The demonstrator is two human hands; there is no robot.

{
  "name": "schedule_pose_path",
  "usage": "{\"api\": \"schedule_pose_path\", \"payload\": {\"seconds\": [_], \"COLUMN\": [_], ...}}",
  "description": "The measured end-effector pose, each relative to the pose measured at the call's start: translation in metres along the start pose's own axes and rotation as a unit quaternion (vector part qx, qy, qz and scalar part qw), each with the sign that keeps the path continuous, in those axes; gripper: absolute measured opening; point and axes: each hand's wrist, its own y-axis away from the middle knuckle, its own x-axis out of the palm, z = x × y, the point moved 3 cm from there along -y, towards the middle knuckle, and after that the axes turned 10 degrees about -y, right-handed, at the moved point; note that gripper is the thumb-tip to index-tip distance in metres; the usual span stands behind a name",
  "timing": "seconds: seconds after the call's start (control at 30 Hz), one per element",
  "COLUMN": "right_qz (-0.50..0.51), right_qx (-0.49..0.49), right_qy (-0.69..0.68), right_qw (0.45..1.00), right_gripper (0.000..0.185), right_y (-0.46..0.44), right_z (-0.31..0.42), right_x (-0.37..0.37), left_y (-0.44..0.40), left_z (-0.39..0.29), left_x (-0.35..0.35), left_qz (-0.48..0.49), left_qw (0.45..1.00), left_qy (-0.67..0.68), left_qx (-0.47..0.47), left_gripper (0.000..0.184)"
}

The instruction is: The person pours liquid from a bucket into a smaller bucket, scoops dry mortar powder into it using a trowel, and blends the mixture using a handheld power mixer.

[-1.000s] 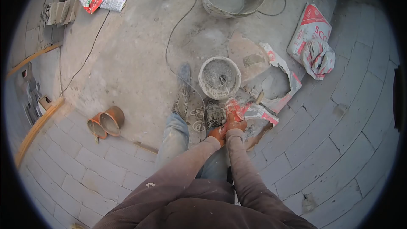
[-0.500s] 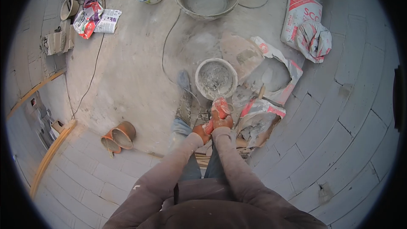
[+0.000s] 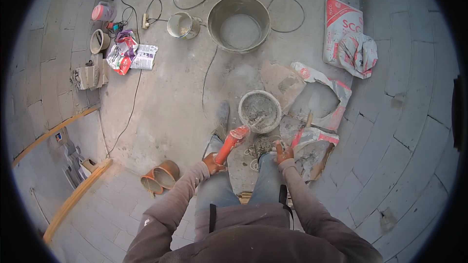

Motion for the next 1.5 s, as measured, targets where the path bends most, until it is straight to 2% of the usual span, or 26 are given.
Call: {"api": "schedule_pose_path", "payload": {"seconds": [0.07, 0.1, 0.17, 0.2, 0.23, 0.3, 0.37, 0.4, 0.43, 0.47, 0.5, 0.57, 0.6, 0.63, 0.73, 0.77, 0.8, 0.83, 0.87, 0.93, 1.0, 1.07, 1.17, 1.23, 1.4, 1.5], "right_qz": [-0.061, -0.083, -0.063, -0.072, -0.095, -0.127, -0.182, -0.24, -0.244, -0.232, -0.222, -0.163, -0.167, -0.139, -0.07, -0.045, -0.02, -0.018, -0.045, -0.071, -0.014, -0.076, -0.151, -0.213, -0.12, -0.15], "right_qx": [-0.09, -0.119, -0.074, -0.069, -0.067, -0.069, -0.021, -0.055, -0.057, -0.084, -0.111, -0.102, -0.086, -0.02, 0.02, -0.008, -0.036, -0.039, -0.049, -0.059, -0.106, -0.12, -0.07, -0.046, -0.1, -0.131], "right_qy": [0.04, 0.054, -0.086, -0.088, -0.107, -0.125, -0.142, -0.093, -0.091, -0.15, -0.212, -0.288, -0.307, -0.341, -0.429, -0.456, -0.481, -0.482, -0.441, -0.398, -0.395, -0.349, -0.324, -0.249, -0.238, -0.252], "right_qw": [0.993, 0.988, 0.992, 0.991, 0.987, 0.982, 0.973, 0.965, 0.964, 0.957, 0.945, 0.938, 0.933, 0.93, 0.9, 0.889, 0.876, 0.875, 0.895, 0.913, 0.912, 0.926, 0.931, 0.944, 0.959, 0.947], "right_gripper": [0.068, 0.065, 0.055, 0.055, 0.051, 0.046, 0.041, 0.034, 0.034, 0.037, 0.04, 0.052, 0.066, 0.072, 0.073, 0.072, 0.071, 0.071, 0.071, 0.07, 0.073, 0.086, 0.08, 0.081, 0.075, 0.073], "right_y": [-0.023, -0.024, 0.022, 0.017, 0.013, 0.0, -0.028, -0.043, -0.06, -0.081, -0.095, -0.148, -0.178, -0.21, -0.285, -0.298, -0.307, -0.313, -0.316, -0.312, -0.314, -0.299, -0.273, -0.23, -0.101, -0.027], "right_z": [-0.007, 0.004, 0.08, 0.076, 0.069, 0.057, 0.023, 0.036, 0.048, 0.06, 0.1, 0.171, 0.199, 0.22, 0.255, 0.272, 0.284, 0.284, 0.278, 0.279, 0.301, 0.354, 0.408, 0.426, 0.391, 0.357], "right_x": [-0.006, -0.003, 0.029, 0.038, 0.045, 0.065, 0.086, 0.104, 0.117, 0.13, 0.155, 0.194, 0.213, 0.224, 0.245, 0.255, 0.263, 0.266, 0.265, 0.262, 0.258, 0.259, 0.26, 0.258, 0.189, 0.142], "left_y": [-0.041, -0.059, -0.092, -0.113, -0.125, -0.159, -0.189, -0.205, -0.216, -0.22, -0.226, -0.245, -0.242, -0.233, -0.215, -0.21, -0.205, -0.202, -0.199, -0.201, -0.198, -0.193, -0.192, -0.192, -0.195, -0.195], "left_z": [0.034, 0.044, 0.063, 0.077, 0.08, 0.078, 0.096, 0.106, 0.117, 0.13, 0.15, 0.195, 0.192, 0.178, 0.154, 0.144, 0.133, 0.135, 0.139, 0.148, 0.151, 0.155, 0.162, 0.166, 0.181, 0.177], "left_x": [-0.002, -0.01, -0.024, -0.034, -0.046, -0.072, -0.095, -0.106, -0.115, -0.128, -0.132, -0.131, -0.136, -0.14, -0.124, -0.122, -0.121, -0.117, -0.116, -0.111, -0.114, -0.114, -0.106, -0.102, -0.089, -0.09], "left_qz": [0.001, 0.006, 0.033, 0.057, 0.068, 0.055, 0.061, 0.088, 0.117, 0.075, 0.083, 0.119, 0.122, 0.085, 0.038, 0.034, 0.011, -0.009, -0.008, 0.025, 0.024, 0.024, 0.03, 0.004, 0.01, -0.013], "left_qw": [0.993, 0.993, 0.989, 0.983, 0.982, 0.983, 0.981, 0.98, 0.979, 0.985, 0.984, 0.99, 0.99, 0.994, 0.945, 0.947, 0.924, 0.895, 0.895, 0.913, 0.921, 0.928, 0.918, 0.928, 0.906, 0.909], "left_qy": [-0.117, -0.119, -0.145, -0.175, -0.176, -0.141, -0.156, -0.154, -0.151, -0.141, -0.142, -0.048, -0.052, 0.02, 0.281, 0.277, 0.34, 0.402, 0.402, 0.376, 0.354, 0.332, 0.366, 0.338, 0.395, 0.387], "left_qx": [0.022, 0.025, 0.008, 0.01, 0.014, 0.1, 0.101, 0.088, 0.073, 0.067, 0.07, -0.064, -0.055, -0.071, -0.164, -0.16, -0.177, -0.194, -0.195, -0.159, -0.16, -0.169, -0.152, -0.157, -0.153, -0.152], "left_gripper": [0.035, 0.035, 0.045, 0.052, 0.052, 0.026, 0.027, 0.027, 0.027, 0.026, 0.026, 0.036, 0.036, 0.031, 0.021, 0.021, 0.021, 0.022, 0.022, 0.024, 0.024, 0.024, 0.022, 0.02, 0.018, 0.017]}}
